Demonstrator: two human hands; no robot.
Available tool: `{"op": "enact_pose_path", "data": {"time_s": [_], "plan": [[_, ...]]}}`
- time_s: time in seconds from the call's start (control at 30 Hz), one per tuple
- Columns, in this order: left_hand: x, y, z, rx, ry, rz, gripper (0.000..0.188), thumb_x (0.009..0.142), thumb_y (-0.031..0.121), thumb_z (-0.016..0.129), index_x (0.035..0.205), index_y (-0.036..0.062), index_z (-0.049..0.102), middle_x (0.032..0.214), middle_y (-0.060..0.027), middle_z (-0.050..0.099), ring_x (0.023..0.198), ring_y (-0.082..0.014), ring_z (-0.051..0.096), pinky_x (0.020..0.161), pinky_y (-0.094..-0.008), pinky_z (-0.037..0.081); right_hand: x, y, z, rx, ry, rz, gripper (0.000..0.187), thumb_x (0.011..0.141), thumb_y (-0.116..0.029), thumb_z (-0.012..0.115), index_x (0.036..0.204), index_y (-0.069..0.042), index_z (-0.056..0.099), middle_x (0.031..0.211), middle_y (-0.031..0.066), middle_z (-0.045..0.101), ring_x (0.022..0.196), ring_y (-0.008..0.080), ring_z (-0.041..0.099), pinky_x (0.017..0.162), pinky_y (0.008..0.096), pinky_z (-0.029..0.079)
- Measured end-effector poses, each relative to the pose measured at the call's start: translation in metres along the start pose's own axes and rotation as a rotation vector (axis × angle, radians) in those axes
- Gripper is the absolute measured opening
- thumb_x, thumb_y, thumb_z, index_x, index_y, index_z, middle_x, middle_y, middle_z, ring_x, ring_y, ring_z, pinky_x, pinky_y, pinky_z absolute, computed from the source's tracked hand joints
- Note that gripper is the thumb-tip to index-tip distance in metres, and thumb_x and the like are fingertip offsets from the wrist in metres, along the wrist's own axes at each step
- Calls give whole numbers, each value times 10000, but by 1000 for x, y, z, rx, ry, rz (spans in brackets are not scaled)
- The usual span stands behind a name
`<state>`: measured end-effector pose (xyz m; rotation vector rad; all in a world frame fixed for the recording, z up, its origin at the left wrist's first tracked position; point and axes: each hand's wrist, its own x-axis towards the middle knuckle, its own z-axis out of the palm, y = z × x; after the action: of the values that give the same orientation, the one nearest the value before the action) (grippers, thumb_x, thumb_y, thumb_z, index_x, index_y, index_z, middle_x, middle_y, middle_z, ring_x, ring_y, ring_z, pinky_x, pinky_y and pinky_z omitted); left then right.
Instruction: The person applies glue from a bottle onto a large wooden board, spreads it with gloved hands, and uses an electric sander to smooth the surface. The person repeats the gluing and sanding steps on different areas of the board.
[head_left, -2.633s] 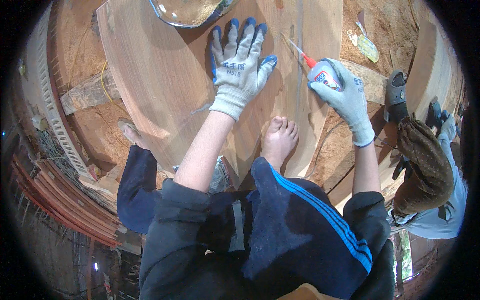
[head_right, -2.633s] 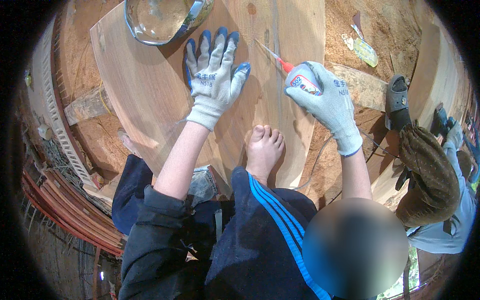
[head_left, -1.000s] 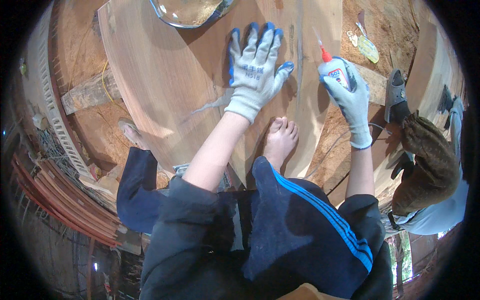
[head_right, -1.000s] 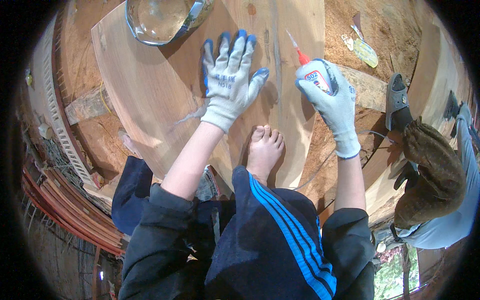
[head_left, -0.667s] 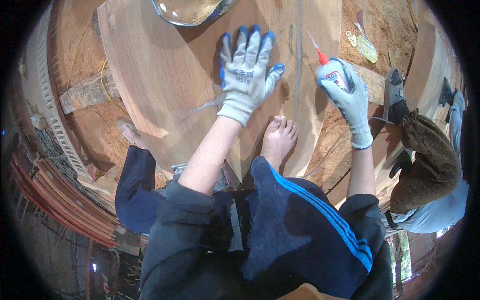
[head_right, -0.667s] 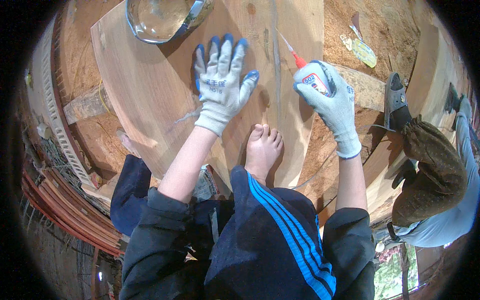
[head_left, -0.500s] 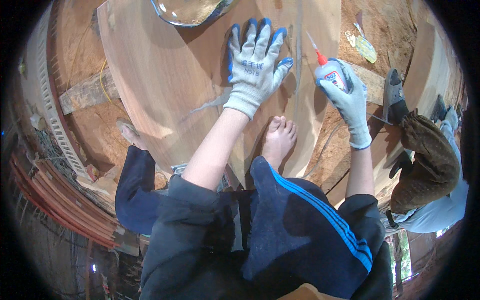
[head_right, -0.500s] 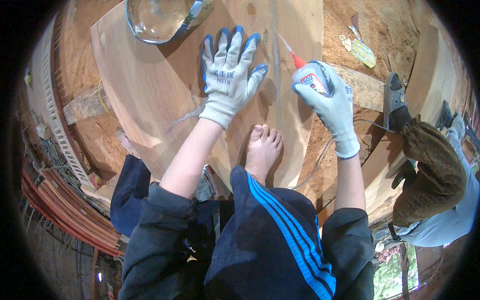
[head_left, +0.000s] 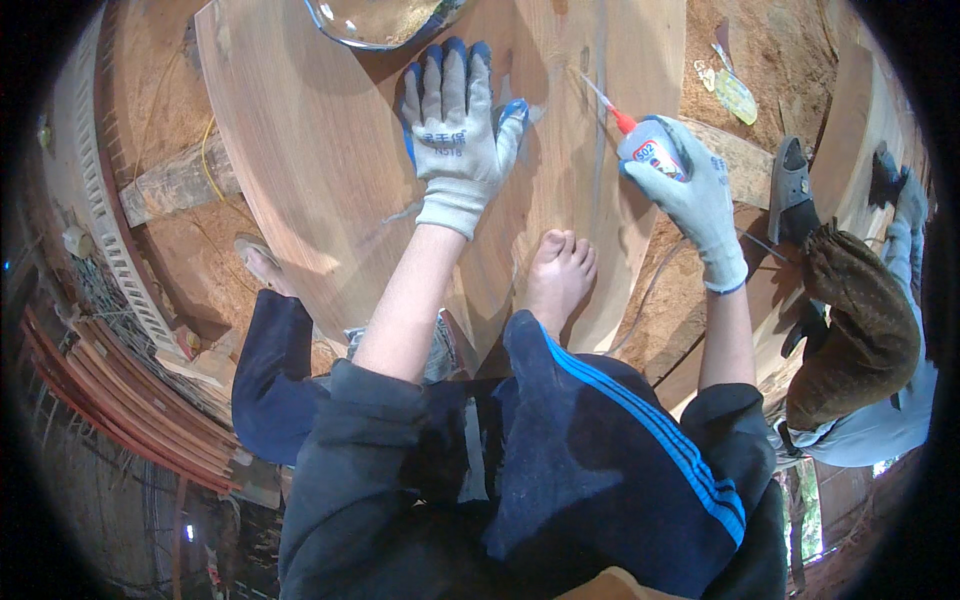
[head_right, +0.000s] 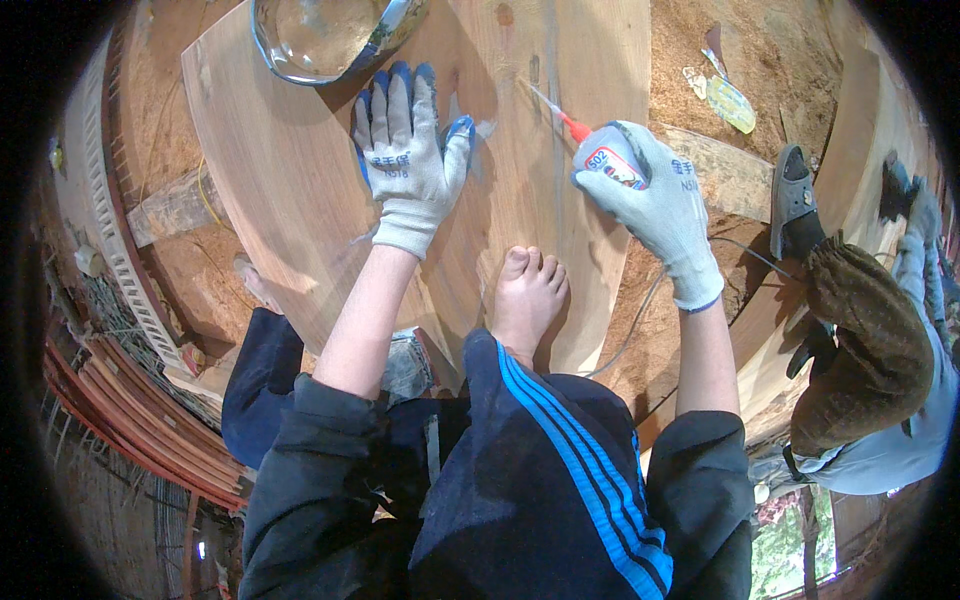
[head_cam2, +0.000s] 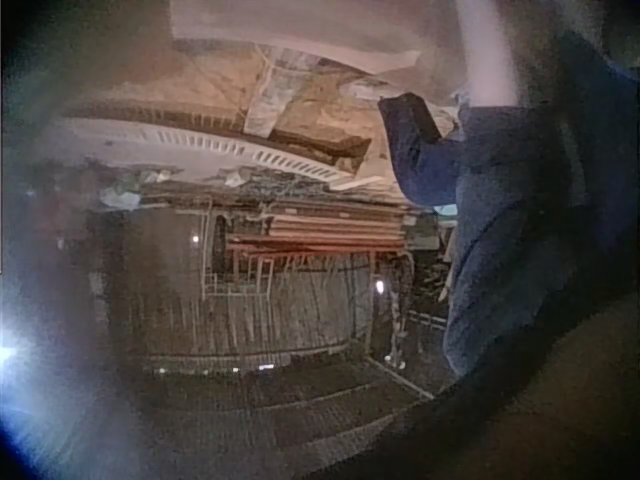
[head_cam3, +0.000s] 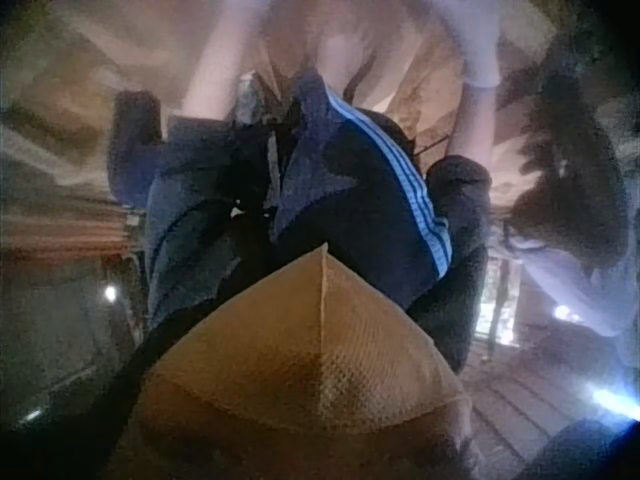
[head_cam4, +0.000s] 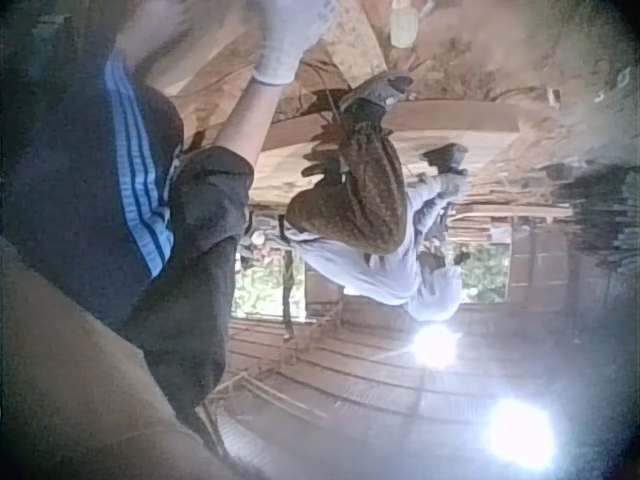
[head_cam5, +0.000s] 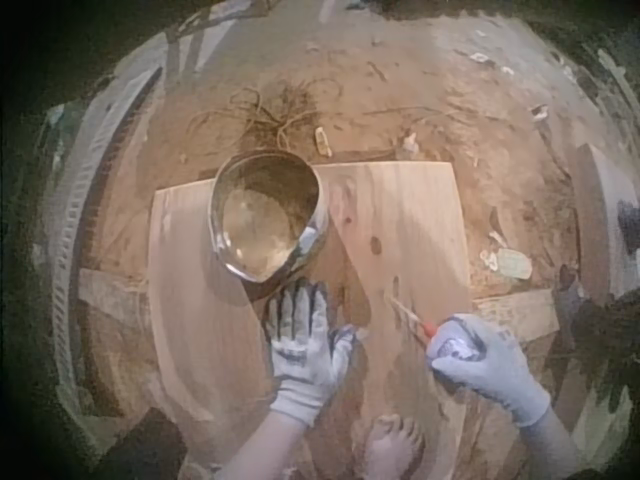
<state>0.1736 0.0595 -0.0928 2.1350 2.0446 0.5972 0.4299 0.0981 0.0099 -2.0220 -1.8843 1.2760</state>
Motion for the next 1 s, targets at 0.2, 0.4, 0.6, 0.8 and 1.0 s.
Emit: {"op": "enact_pose_path", "data": {"time_s": [0.2,0.4,0.6,0.8,1.0], "plan": [[1,1,2,-2,27,0,723,900,403,666,1499,66,441,1571,-168,379,1455,-365,320,1199,-538,197,5,-6,0,4,-40,19,627,733,-393,847,1184,-1,658,1002,162,723,904,225,714,808,355,556],[2,0,2,-20,11,-8,732,894,395,675,1504,69,434,1571,-169,378,1458,-364,315,1196,-542,200,5,-2,1,-2,-22,-14,628,737,-400,846,1185,-3,659,1004,160,723,897,227,717,804,353,558],[2,-1,2,-14,18,-4,728,892,388,678,1502,71,436,1566,-170,383,1461,-365,310,1196,-547,199,6,-1,2,-18,-16,13,643,736,-436,836,1187,-13,659,996,169,723,884,247,722,793,363,561],[2,-1,1,3,0,-8,731,888,391,678,1500,71,438,1565,-174,383,1461,-369,307,1196,-547,200,5,-4,0,-27,-25,12,625,731,-440,833,1168,-28,663,968,158,728,863,247,723,782,371,557],[3,0,0,-2,0,-8,718,888,396,674,1487,65,456,1556,-178,395,1448,-374,323,1193,-547,204,5,0,1,-6,-22,13,640,733,-439,835,1192,-28,658,980,156,726,878,230,717,801,359,556]]}}
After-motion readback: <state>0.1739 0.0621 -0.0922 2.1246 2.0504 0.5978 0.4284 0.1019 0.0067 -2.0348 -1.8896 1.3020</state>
